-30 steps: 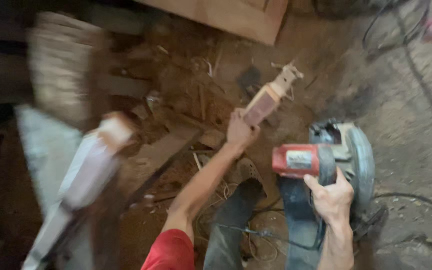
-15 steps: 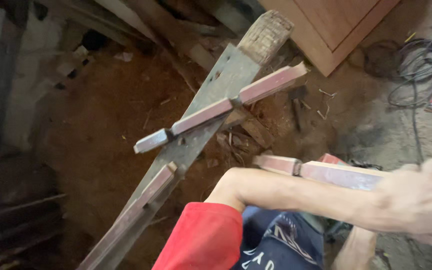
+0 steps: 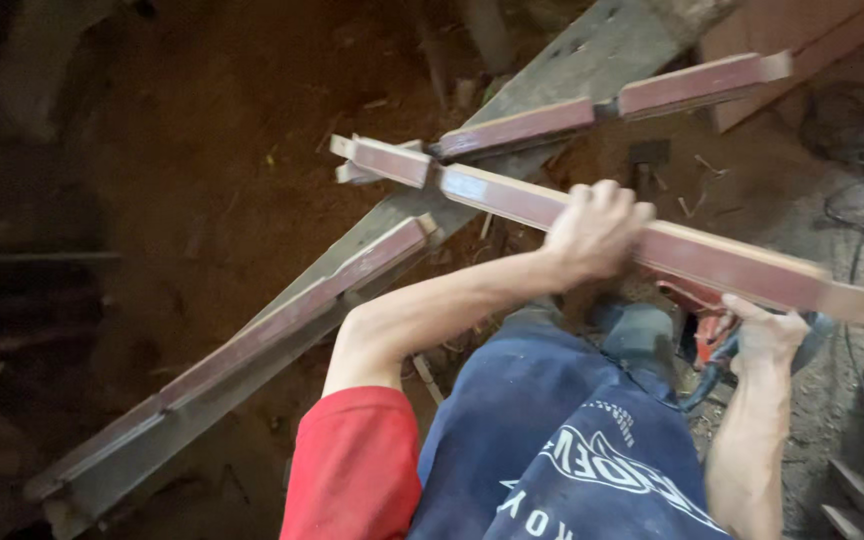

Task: The person uses a circular saw to cut several long wooden planks into shorter pieces on a workbench. After cutting, the person uses a small axe to split some of the cut pieces and then arranges the resulting pieces on the bench.

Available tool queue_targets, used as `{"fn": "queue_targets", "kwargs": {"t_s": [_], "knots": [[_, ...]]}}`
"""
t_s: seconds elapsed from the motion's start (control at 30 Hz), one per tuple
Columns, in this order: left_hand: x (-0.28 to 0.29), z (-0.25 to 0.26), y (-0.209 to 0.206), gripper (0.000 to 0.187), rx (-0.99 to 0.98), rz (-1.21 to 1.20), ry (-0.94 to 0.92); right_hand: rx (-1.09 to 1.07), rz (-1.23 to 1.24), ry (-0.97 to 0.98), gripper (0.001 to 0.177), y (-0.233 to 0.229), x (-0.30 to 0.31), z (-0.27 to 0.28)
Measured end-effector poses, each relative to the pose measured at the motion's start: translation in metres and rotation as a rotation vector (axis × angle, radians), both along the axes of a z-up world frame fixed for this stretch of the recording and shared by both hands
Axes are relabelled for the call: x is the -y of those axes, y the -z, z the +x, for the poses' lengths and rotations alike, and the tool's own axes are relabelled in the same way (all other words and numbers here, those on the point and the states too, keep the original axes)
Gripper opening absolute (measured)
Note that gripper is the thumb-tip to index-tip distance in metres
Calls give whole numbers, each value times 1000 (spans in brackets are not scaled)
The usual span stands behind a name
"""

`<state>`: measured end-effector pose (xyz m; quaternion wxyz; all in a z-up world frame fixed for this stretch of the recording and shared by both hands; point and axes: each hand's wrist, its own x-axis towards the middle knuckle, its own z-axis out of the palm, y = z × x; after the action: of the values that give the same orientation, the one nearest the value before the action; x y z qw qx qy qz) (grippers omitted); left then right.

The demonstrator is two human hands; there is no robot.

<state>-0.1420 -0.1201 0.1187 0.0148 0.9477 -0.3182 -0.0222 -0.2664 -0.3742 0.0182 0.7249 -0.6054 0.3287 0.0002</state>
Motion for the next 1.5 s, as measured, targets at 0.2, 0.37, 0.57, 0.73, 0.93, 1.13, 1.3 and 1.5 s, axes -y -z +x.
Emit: {"fn": "queue_targets", "kwargs": {"t_s": [0.2,0.37,0.57,0.73,0.93,1.13,1.3,1.5], "knots": [[-99,-2,72,23,36,193,-121,-215,-80,-102,15,16,-10,-2],[-115,19,103,23,134,186,-255,-282,-102,-130,12,11,-27,-7],[-115,56,103,40,-2,182,-306,-222,-109,-126,13,9,-37,-17],[-113,59,95,57,-93,77,-280,-228,-116,-83,15,6,-45,-20],[-137,57,86,72,-137,-3,-180,-222,-135,-51,23,-15,-62,-20],[-154,50,79,55,-192,51,-66,-203,-90,-49,28,-51,-76,-19],[-156,43,96,61,-284,37,-99,-235,-174,-112,27,-58,-83,-29],[-166,33,121,55,-220,122,37,-197,-83,-46,28,-48,-83,-35]]}}
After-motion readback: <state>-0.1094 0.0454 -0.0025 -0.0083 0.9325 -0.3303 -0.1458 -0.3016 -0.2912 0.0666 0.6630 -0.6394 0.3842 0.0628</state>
